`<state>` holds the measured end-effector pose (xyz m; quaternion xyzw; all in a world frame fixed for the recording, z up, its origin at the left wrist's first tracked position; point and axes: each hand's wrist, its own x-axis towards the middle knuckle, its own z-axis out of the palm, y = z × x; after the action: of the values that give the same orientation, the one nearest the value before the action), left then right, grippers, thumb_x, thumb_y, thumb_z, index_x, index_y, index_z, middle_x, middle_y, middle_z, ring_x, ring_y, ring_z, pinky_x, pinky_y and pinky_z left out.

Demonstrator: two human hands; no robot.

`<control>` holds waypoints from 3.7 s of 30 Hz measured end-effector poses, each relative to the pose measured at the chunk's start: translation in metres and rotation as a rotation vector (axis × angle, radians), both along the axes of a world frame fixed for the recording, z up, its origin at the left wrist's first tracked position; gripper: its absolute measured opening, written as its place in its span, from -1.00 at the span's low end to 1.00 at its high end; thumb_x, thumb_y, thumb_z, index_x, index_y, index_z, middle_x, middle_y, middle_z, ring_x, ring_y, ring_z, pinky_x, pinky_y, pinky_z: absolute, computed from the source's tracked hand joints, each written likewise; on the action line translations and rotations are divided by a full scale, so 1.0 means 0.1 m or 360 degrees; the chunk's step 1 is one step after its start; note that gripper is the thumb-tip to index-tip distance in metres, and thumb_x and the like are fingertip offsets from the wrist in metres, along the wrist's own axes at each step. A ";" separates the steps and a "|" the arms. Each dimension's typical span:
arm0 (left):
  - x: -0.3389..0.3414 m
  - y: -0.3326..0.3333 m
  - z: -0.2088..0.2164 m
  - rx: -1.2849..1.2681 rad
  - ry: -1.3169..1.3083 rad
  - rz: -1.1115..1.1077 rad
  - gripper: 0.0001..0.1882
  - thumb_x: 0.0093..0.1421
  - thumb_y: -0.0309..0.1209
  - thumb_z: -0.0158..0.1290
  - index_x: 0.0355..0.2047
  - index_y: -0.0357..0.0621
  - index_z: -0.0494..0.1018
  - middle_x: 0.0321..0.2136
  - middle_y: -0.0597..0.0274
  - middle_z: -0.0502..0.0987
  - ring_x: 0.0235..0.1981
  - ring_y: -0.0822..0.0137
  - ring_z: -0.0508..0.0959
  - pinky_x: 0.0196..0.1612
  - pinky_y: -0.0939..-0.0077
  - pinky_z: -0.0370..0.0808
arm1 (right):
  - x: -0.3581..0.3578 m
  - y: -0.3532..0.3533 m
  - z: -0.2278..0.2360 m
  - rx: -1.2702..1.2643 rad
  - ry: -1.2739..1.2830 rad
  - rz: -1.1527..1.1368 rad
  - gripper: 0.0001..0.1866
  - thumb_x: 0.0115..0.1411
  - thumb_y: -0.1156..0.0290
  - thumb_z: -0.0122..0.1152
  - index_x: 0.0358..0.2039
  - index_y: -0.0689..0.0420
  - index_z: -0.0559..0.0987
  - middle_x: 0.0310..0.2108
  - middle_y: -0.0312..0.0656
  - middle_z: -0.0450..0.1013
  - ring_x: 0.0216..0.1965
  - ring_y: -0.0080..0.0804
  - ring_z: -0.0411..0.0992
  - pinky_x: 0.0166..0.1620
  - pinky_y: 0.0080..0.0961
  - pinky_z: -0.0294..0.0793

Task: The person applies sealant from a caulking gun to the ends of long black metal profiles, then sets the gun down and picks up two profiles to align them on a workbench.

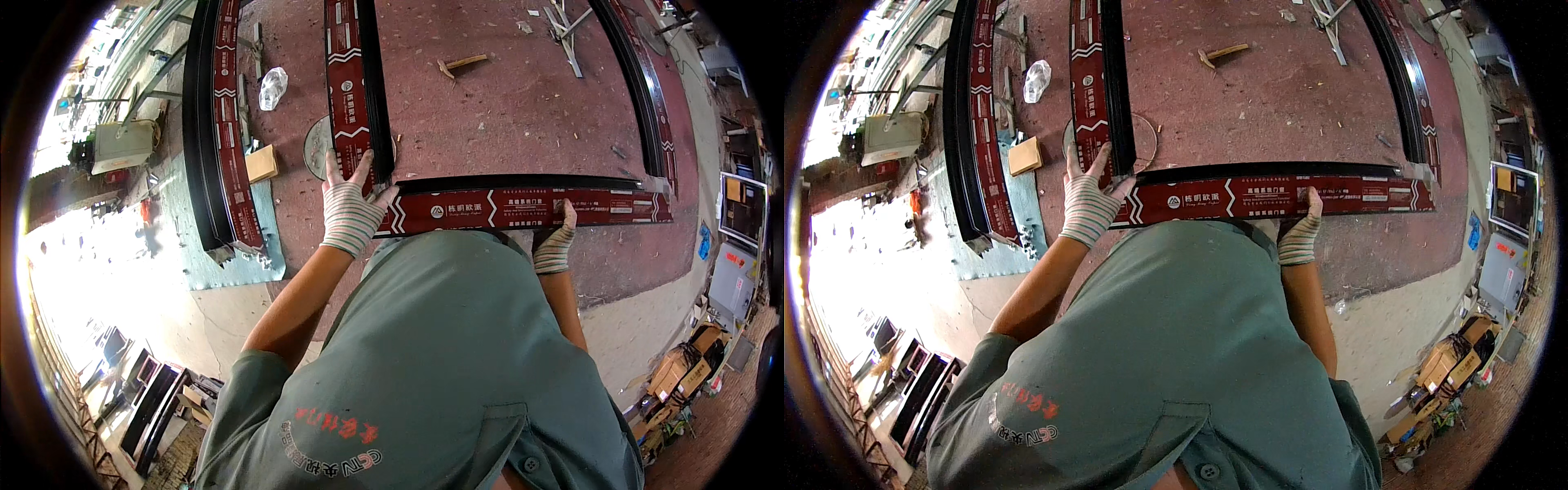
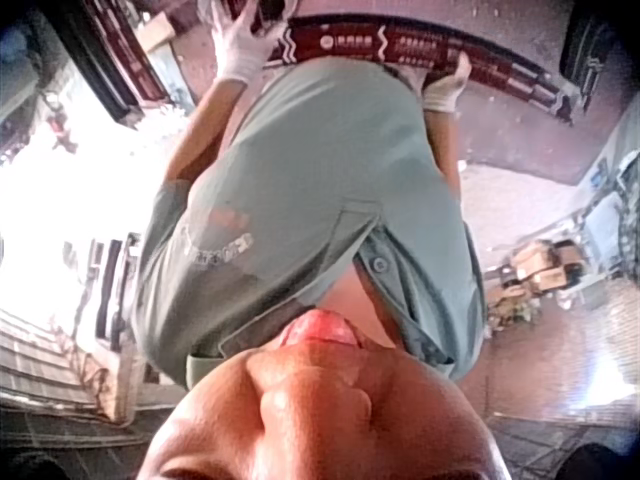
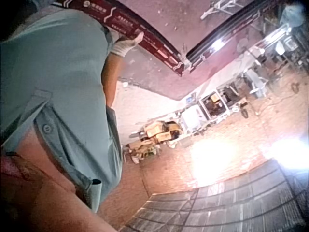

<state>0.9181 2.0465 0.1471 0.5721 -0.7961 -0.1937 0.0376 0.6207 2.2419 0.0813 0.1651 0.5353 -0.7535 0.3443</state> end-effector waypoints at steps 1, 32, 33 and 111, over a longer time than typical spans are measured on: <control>-0.02 -0.01 0.00 0.0020 0.0006 0.0017 -0.12 -0.07 0.03 0.39 0.29 0.27 0.34 0.40 -0.31 -0.14 0.22 -0.35 0.27 0.21 0.02 0.42 | 0.01 0.03 -0.06 0.0033 0.0026 -0.0011 -0.63 0.11 0.06 0.28 -0.15 -0.05 0.53 -0.20 -0.34 0.46 -0.17 -0.38 0.44 -0.05 -0.25 0.48; 0.44 -0.17 -0.36 0.0436 -0.0893 -0.0858 0.32 -0.36 0.11 0.49 0.43 0.41 0.03 0.41 -0.30 -0.26 0.20 -0.25 0.27 0.31 0.03 0.32 | -0.06 0.01 -0.11 -0.0005 -0.0017 0.0086 -0.56 0.09 0.03 0.28 -0.09 -0.02 0.52 -0.20 -0.28 0.49 -0.17 -0.29 0.46 -0.10 -0.21 0.51; 0.56 -0.17 -0.46 0.0464 -0.0668 -0.0813 0.31 -0.36 0.10 0.48 0.43 0.40 0.03 0.41 -0.30 -0.25 0.20 -0.25 0.27 0.32 0.03 0.31 | -0.08 0.02 -0.13 -0.0027 -0.0028 0.0096 -0.56 0.09 0.03 0.28 -0.09 -0.02 0.52 -0.20 -0.28 0.49 -0.17 -0.29 0.46 -0.09 -0.21 0.51; 0.31 -1.07 -0.76 0.1913 0.1683 0.0898 -0.37 0.12 0.19 0.22 0.05 0.08 0.45 -0.18 0.24 0.59 -0.15 0.24 0.61 -0.05 0.20 0.61 | -0.10 -0.02 -0.17 -0.0037 -0.0066 0.0034 -0.65 0.13 0.07 0.29 -0.15 -0.04 0.54 -0.26 -0.33 0.43 -0.18 -0.41 0.42 -0.05 -0.30 0.49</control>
<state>0.9490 1.9391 0.0715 0.5063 -0.2630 -0.8090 0.1414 0.6102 2.2400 0.0644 0.1709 0.5211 -0.7523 0.3652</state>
